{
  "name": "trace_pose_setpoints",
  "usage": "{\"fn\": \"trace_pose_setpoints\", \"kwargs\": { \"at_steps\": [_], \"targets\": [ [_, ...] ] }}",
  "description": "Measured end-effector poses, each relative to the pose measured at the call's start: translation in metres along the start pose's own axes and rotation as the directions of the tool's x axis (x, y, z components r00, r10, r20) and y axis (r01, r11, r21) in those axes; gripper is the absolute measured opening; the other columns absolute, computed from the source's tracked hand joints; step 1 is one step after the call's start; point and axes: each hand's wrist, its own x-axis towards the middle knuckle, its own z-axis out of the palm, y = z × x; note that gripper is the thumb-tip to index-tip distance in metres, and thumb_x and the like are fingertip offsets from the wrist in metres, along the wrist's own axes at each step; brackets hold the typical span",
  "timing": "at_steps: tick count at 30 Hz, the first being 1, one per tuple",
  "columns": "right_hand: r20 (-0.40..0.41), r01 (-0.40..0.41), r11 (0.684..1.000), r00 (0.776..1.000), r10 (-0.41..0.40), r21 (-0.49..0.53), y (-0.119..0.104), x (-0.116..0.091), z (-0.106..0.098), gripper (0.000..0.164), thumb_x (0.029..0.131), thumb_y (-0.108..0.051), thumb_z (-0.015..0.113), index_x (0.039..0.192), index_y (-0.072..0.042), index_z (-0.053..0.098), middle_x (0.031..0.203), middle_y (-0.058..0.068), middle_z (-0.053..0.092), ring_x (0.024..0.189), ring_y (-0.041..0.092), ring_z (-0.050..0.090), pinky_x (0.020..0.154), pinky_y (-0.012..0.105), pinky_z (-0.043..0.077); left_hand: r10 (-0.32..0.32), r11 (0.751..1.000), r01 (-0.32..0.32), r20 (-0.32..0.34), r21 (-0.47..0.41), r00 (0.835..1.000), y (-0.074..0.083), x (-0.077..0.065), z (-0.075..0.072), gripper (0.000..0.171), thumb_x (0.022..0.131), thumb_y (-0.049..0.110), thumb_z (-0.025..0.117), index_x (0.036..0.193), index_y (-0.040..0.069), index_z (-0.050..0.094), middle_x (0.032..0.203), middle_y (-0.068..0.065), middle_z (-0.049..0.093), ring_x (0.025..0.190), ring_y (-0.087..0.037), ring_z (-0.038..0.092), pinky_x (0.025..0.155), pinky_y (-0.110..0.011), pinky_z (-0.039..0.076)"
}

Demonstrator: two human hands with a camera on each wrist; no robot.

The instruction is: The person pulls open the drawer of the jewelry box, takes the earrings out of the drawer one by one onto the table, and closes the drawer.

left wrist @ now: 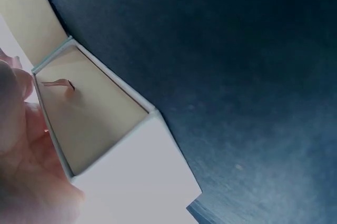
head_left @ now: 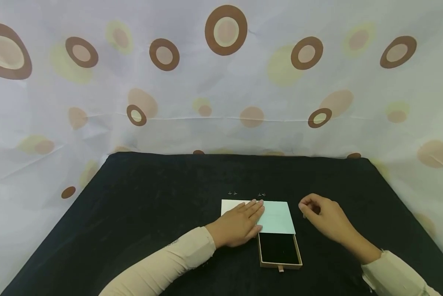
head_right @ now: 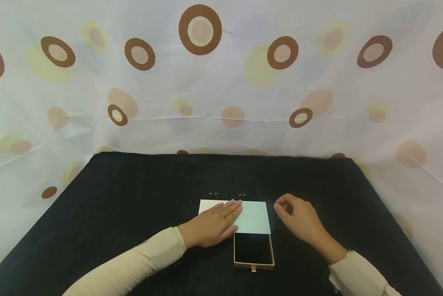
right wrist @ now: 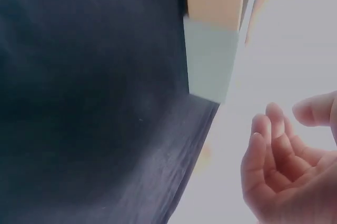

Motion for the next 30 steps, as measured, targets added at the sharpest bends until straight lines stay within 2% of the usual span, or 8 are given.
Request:
{"fn": "trace_pose_setpoints", "kwargs": {
  "at_steps": [5, 10, 13, 17, 19, 21, 24, 30],
  "targets": [
    [0.137, -0.11, 0.989, 0.986, 0.096, 0.103, -0.005, -0.031, -0.008, 0.023, 0.099, -0.028, 0.055, 0.092, -0.01, 0.067, 0.073, -0.004, 0.061, 0.06, 0.006, 0.053, 0.053, 0.025, 0.044, 0.003, 1.0, -0.003, -0.003, -0.001, 1.0, -0.001, -0.001, -0.001, 0.054, 0.106, 0.034, 0.024, 0.152, 0.006, 0.025, 0.159, -0.007, 0.019, 0.146, -0.021, 0.018, 0.117, -0.035, 0.019],
    [0.306, -0.209, 0.962, 0.94, 0.148, 0.178, -0.005, -0.058, -0.006, 0.024, 0.098, -0.03, 0.056, 0.093, -0.01, 0.07, 0.078, -0.001, 0.065, 0.069, 0.008, 0.061, 0.06, 0.024, 0.05, 0.004, 1.0, -0.004, -0.021, 0.015, 1.0, -0.003, -0.002, -0.004, 0.054, 0.106, 0.034, 0.026, 0.151, 0.005, 0.027, 0.159, -0.008, 0.02, 0.146, -0.022, 0.019, 0.117, -0.036, 0.021],
    [0.381, -0.236, 0.945, 0.914, 0.136, 0.227, -0.003, -0.07, -0.001, 0.024, 0.097, -0.026, 0.057, 0.097, -0.007, 0.071, 0.079, -0.001, 0.067, 0.07, 0.006, 0.062, 0.062, 0.023, 0.052, 0.008, 1.0, -0.007, -0.032, 0.02, 0.999, -0.004, -0.002, -0.005, 0.054, 0.105, 0.034, 0.027, 0.151, 0.005, 0.027, 0.159, -0.008, 0.02, 0.146, -0.022, 0.02, 0.117, -0.037, 0.021],
    [0.459, -0.218, 0.906, 0.888, 0.03, 0.363, -0.002, -0.082, 0.014, 0.026, 0.1, -0.018, 0.052, 0.101, 0.001, 0.07, 0.077, -0.002, 0.068, 0.067, 0.005, 0.06, 0.059, 0.025, 0.052, 0.011, 1.0, -0.01, -0.031, 0.017, 0.999, -0.005, -0.001, -0.007, 0.055, 0.106, 0.034, 0.027, 0.151, 0.004, 0.026, 0.159, -0.009, 0.02, 0.146, -0.023, 0.02, 0.117, -0.037, 0.021],
    [0.493, -0.235, 0.87, 0.87, -0.011, 0.434, -0.004, -0.085, 0.022, 0.028, 0.1, -0.016, 0.051, 0.103, 0.005, 0.069, 0.077, 0.0, 0.068, 0.066, 0.005, 0.06, 0.058, 0.027, 0.052, 0.009, 1.0, -0.009, -0.027, 0.013, 1.0, -0.005, 0.0, -0.008, 0.055, 0.106, 0.034, 0.027, 0.151, 0.004, 0.026, 0.159, -0.009, 0.02, 0.146, -0.022, 0.019, 0.117, -0.036, 0.02],
    [0.518, -0.277, 0.832, 0.855, -0.014, 0.481, -0.005, -0.087, 0.029, 0.029, 0.1, -0.016, 0.051, 0.103, 0.007, 0.068, 0.078, 0.003, 0.069, 0.066, 0.007, 0.061, 0.057, 0.028, 0.053, 0.008, 1.0, -0.008, -0.02, 0.01, 1.0, -0.004, 0.001, -0.008, 0.055, 0.106, 0.034, 0.026, 0.151, 0.004, 0.025, 0.159, -0.009, 0.019, 0.146, -0.022, 0.019, 0.117, -0.036, 0.02],
    [0.537, -0.368, 0.772, 0.842, 0.041, 0.518, -0.01, -0.09, 0.036, 0.033, 0.1, -0.019, 0.052, 0.105, 0.01, 0.067, 0.079, 0.008, 0.069, 0.065, 0.009, 0.062, 0.058, 0.027, 0.054, 0.003, 1.0, -0.003, -0.009, 0.009, 1.0, -0.003, 0.001, -0.008, 0.055, 0.106, 0.035, 0.026, 0.152, 0.005, 0.024, 0.159, -0.008, 0.019, 0.146, -0.022, 0.018, 0.117, -0.036, 0.019],
    [0.585, -0.548, 0.602, 0.795, 0.159, 0.581, -0.02, -0.095, 0.047, 0.038, 0.098, -0.026, 0.055, 0.102, 0.009, 0.068, 0.079, 0.004, 0.07, 0.064, 0.008, 0.063, 0.057, 0.022, 0.053, 0.002, 1.0, -0.002, -0.006, 0.021, 1.0, -0.002, 0.001, -0.007, 0.055, 0.106, 0.035, 0.025, 0.152, 0.005, 0.025, 0.159, -0.008, 0.019, 0.146, -0.021, 0.018, 0.117, -0.035, 0.02]
  ]
}}
